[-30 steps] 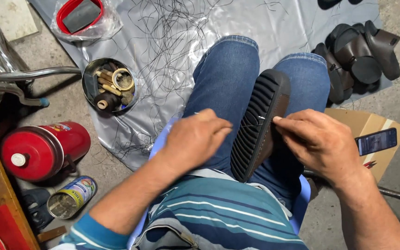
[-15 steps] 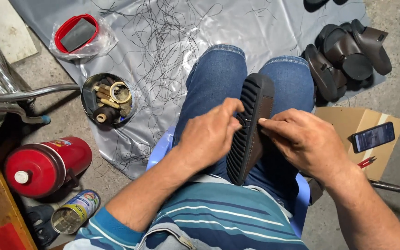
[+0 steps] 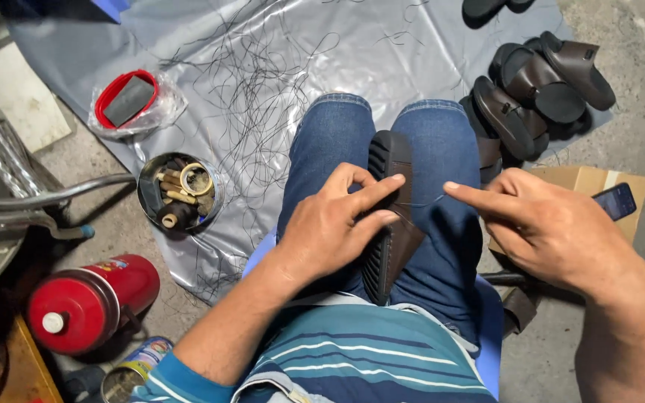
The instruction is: The person is seated and sewing a brown slipper sole using a needle and black thread. They repeatedly push the needle through the sole and pull the thread to secure the stitching. The slipper is held between their legs while they work.
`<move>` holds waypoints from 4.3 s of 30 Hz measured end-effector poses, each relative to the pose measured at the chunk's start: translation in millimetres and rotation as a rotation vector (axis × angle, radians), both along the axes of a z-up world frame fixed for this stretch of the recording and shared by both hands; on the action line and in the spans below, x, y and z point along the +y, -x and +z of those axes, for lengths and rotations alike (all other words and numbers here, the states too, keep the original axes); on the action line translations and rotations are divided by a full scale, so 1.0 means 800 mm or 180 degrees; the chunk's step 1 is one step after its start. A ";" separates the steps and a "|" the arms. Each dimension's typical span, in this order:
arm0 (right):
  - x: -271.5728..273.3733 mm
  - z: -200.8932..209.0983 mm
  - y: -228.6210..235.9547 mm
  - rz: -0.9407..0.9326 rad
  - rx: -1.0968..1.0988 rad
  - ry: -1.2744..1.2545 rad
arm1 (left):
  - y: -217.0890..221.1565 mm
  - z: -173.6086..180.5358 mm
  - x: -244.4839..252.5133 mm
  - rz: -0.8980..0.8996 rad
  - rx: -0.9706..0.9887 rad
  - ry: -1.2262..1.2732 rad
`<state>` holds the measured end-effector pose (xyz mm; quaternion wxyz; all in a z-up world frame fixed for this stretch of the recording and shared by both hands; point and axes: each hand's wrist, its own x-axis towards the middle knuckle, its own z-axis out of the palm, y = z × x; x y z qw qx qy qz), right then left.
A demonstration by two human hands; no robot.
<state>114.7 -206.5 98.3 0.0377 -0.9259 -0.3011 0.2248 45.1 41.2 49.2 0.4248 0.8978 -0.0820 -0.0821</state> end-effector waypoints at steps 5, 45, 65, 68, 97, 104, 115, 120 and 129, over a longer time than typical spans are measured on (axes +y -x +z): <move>0.006 -0.004 0.001 -0.0017 0.0226 -0.0380 | 0.000 -0.001 -0.027 0.0055 -0.0174 -0.0261; 0.051 -0.075 0.026 -0.0401 -0.0542 -0.2445 | 0.037 -0.011 0.014 0.0479 -0.0241 -0.0089; 0.062 -0.065 0.015 -0.0506 -0.0147 -0.2190 | 0.029 0.034 0.036 -0.0411 0.0063 0.2452; 0.055 -0.070 0.010 -0.0191 0.0109 -0.2198 | 0.034 0.042 0.045 -0.0640 0.0480 0.3649; 0.043 -0.047 0.026 -0.0646 0.0797 -0.2064 | 0.029 -0.037 0.049 0.0798 0.0763 0.2079; 0.019 -0.027 0.009 -0.0300 0.0704 -0.1426 | 0.031 -0.022 0.107 0.2194 0.0695 -0.1604; 0.033 -0.043 -0.015 0.1017 -0.0217 -0.1169 | 0.031 -0.028 -0.030 0.0789 -0.0366 0.0598; 0.033 -0.048 -0.014 0.1026 -0.0243 -0.1198 | 0.037 -0.037 -0.034 0.1024 -0.0470 0.0668; 0.048 -0.057 0.029 -0.0255 -0.0019 -0.1535 | 0.040 -0.032 -0.034 0.0943 -0.0086 0.0972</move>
